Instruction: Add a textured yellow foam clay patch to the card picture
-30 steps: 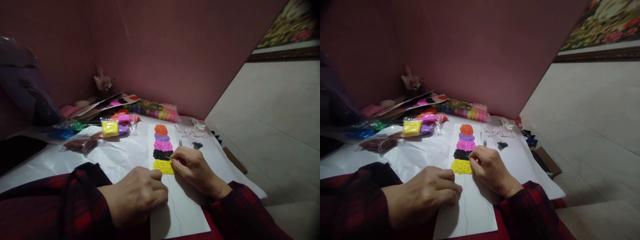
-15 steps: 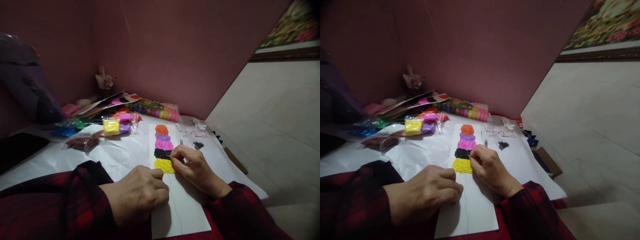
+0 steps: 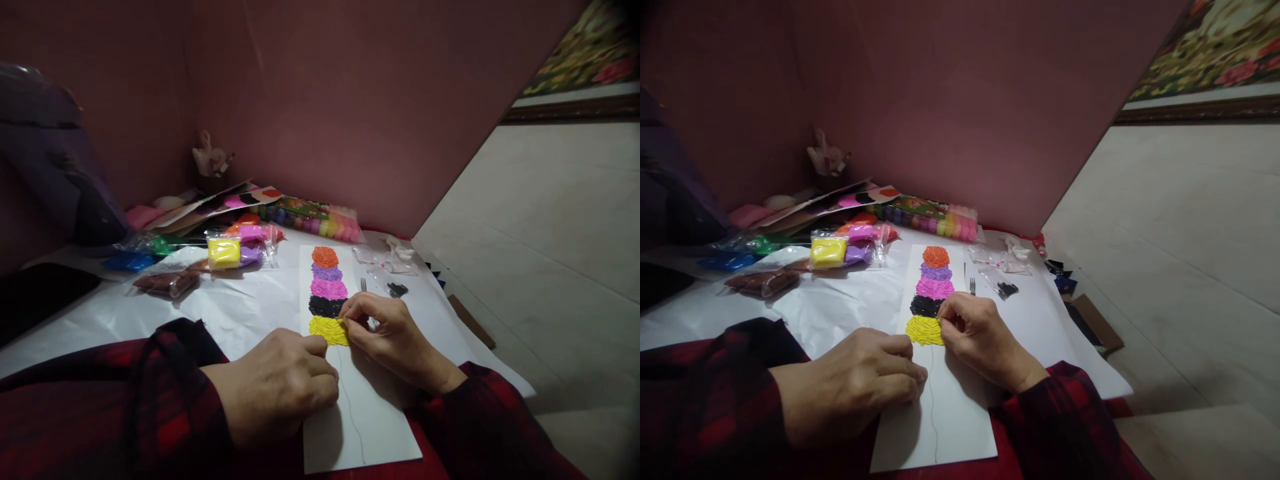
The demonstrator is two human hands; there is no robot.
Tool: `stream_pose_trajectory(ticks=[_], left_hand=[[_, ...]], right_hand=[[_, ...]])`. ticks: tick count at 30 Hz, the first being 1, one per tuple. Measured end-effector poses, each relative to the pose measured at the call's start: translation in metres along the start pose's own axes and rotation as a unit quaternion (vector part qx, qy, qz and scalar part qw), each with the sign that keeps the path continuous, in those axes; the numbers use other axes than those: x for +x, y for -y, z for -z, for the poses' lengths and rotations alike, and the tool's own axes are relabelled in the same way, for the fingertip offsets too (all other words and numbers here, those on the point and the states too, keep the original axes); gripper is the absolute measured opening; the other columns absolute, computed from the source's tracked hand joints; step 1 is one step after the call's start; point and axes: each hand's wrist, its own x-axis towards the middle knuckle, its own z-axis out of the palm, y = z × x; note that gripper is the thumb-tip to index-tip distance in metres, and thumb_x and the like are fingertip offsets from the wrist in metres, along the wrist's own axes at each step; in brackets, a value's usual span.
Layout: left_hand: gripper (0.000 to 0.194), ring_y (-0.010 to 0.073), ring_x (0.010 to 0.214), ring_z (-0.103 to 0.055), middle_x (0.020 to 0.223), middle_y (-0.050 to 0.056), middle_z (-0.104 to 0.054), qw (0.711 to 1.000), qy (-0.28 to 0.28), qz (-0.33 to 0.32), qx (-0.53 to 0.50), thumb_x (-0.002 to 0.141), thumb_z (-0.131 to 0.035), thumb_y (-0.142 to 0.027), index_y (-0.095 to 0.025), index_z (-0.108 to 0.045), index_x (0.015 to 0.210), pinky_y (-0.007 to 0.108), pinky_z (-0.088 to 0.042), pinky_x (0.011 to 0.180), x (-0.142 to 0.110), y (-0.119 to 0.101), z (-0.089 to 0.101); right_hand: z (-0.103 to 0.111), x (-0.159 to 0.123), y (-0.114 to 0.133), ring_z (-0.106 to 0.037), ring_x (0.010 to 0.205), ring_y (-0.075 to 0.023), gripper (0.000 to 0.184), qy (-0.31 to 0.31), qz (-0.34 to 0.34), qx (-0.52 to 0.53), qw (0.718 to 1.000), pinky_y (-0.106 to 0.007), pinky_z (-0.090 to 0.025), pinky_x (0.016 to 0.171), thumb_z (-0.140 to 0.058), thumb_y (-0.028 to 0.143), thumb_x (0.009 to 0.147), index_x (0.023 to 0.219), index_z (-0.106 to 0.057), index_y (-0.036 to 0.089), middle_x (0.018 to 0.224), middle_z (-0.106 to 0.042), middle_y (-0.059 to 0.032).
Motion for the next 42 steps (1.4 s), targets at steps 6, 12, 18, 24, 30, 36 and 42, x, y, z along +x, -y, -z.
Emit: stream_pose_trajectory(ticks=[6,12,18,24,30,36,42], left_hand=[[0.020,0.0164,0.061,-0.045,0.069,0.001,-0.062,0.998,0.023,0.000,-0.053,0.072,-0.050,0.003,-0.017,-0.051,0.072,0.030,-0.039,0.056,0.001,0.000,0.002],[0.021,0.0166,0.061,-0.045,0.068,0.002,-0.062,0.998,0.019,-0.002,-0.058,0.071,-0.050,0.003,-0.018,-0.048,0.071,0.030,-0.039,0.056,0.002,0.001,0.002],[0.021,0.0163,0.060,-0.045,0.067,0.001,-0.061,0.998,0.027,-0.003,-0.051,0.071,-0.050,0.003,-0.018,-0.048,0.072,0.030,-0.037,0.055,0.003,0.000,0.003],[0.020,0.0169,0.060,-0.043,0.070,0.002,-0.062,0.998,0.018,-0.008,-0.055,0.070,-0.048,0.002,-0.018,-0.049,0.072,0.031,-0.038,0.055,0.001,0.002,0.001],[0.021,0.0166,0.058,-0.043,0.067,0.002,-0.061,0.998,0.016,-0.008,-0.053,0.070,-0.047,0.003,-0.018,-0.048,0.070,0.031,-0.038,0.054,0.002,0.001,0.002],[0.022,0.0167,0.059,-0.046,0.066,0.002,-0.062,0.998,0.009,-0.010,-0.054,0.071,-0.047,0.004,-0.018,-0.048,0.072,0.030,-0.036,0.053,0.003,0.001,0.003],[0.022,0.0172,0.060,-0.046,0.067,0.002,-0.063,0.998,0.013,-0.006,-0.058,0.072,-0.047,0.004,-0.017,-0.051,0.073,0.031,-0.037,0.053,0.003,0.000,0.004]], right_hand=[[0.001,-0.001,0.003,-0.055,0.059,-0.0134,0.018,0.002,-0.002,-0.001,1.000,-0.027,-0.043,0.055,-0.052,0.004,0.076,0.067,-0.052,0.019,0.069,-0.062,-0.0018],[0.002,-0.002,0.007,-0.053,0.057,-0.0128,0.018,0.000,0.015,-0.002,1.000,-0.026,-0.041,0.052,-0.052,0.003,0.074,0.066,-0.052,0.019,0.069,-0.063,-0.0023],[0.003,-0.001,0.009,-0.052,0.055,-0.0118,0.018,0.010,0.032,-0.004,0.999,-0.025,-0.039,0.051,-0.052,0.003,0.073,0.065,-0.051,0.019,0.068,-0.063,-0.0026],[0.004,-0.002,0.012,-0.051,0.053,-0.0117,0.017,0.017,0.028,0.006,0.999,-0.025,-0.039,0.051,-0.052,0.004,0.072,0.064,-0.051,0.019,0.065,-0.063,-0.0016],[0.005,-0.003,0.012,-0.053,0.053,-0.0118,0.018,0.028,0.016,0.029,0.999,-0.025,-0.039,0.050,-0.053,0.003,0.071,0.063,-0.052,0.019,0.065,-0.063,-0.0013],[0.006,-0.003,0.013,-0.052,0.053,-0.0113,0.018,0.039,0.008,0.048,0.998,-0.025,-0.040,0.049,-0.054,0.002,0.069,0.063,-0.054,0.019,0.064,-0.063,-0.0002],[0.006,-0.004,0.013,-0.051,0.051,-0.0104,0.017,0.054,0.004,0.055,0.997,-0.024,-0.040,0.049,-0.053,0.002,0.069,0.064,-0.055,0.019,0.066,-0.064,-0.0005]])
